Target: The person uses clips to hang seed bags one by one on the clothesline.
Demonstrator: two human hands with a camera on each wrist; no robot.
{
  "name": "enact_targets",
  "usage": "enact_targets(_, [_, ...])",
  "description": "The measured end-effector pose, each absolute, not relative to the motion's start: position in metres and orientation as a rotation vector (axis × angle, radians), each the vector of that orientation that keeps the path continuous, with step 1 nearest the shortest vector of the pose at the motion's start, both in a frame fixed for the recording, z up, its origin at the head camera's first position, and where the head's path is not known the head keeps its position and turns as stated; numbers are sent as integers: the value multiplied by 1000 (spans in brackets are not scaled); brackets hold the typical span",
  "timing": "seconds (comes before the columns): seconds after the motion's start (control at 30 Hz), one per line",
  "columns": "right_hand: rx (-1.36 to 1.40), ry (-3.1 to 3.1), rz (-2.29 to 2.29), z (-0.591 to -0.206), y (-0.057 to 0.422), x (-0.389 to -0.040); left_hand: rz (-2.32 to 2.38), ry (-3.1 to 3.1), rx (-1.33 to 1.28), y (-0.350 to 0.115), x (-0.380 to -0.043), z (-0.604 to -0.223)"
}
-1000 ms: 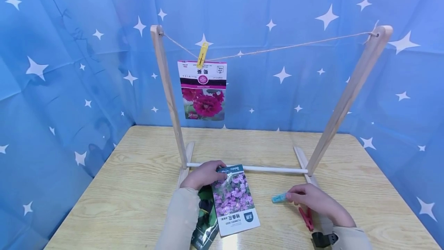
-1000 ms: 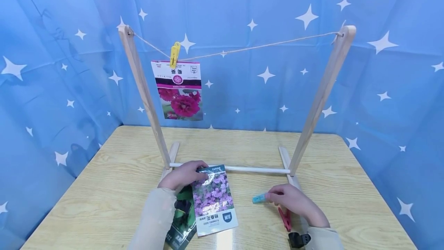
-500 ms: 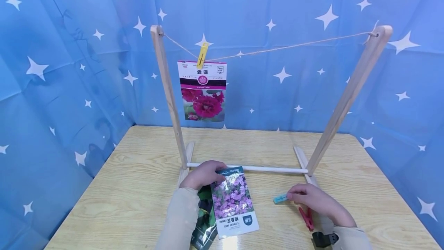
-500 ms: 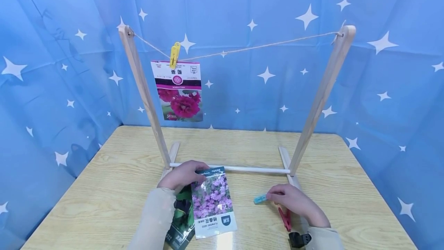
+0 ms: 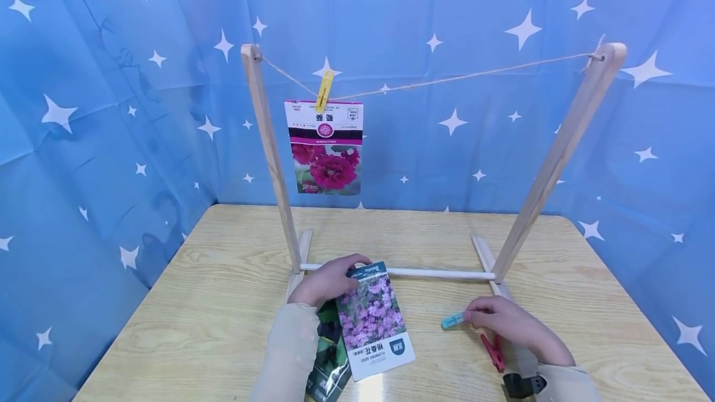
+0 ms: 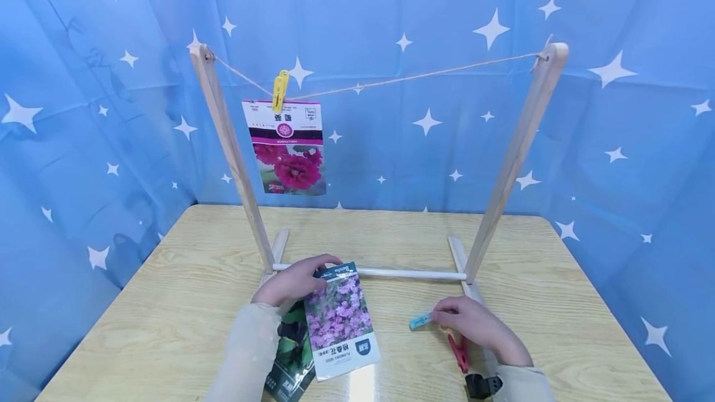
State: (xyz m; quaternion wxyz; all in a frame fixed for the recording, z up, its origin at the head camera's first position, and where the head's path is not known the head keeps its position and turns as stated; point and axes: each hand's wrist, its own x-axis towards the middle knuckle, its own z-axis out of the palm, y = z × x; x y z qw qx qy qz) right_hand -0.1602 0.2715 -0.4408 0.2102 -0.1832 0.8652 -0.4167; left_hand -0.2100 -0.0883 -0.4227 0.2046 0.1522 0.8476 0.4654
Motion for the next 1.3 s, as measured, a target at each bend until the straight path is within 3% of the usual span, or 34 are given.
enact_targets(1.3, [-477, 2433, -1137, -441, 275, -160, 1362, 2504, 559, -93, -210, -409])
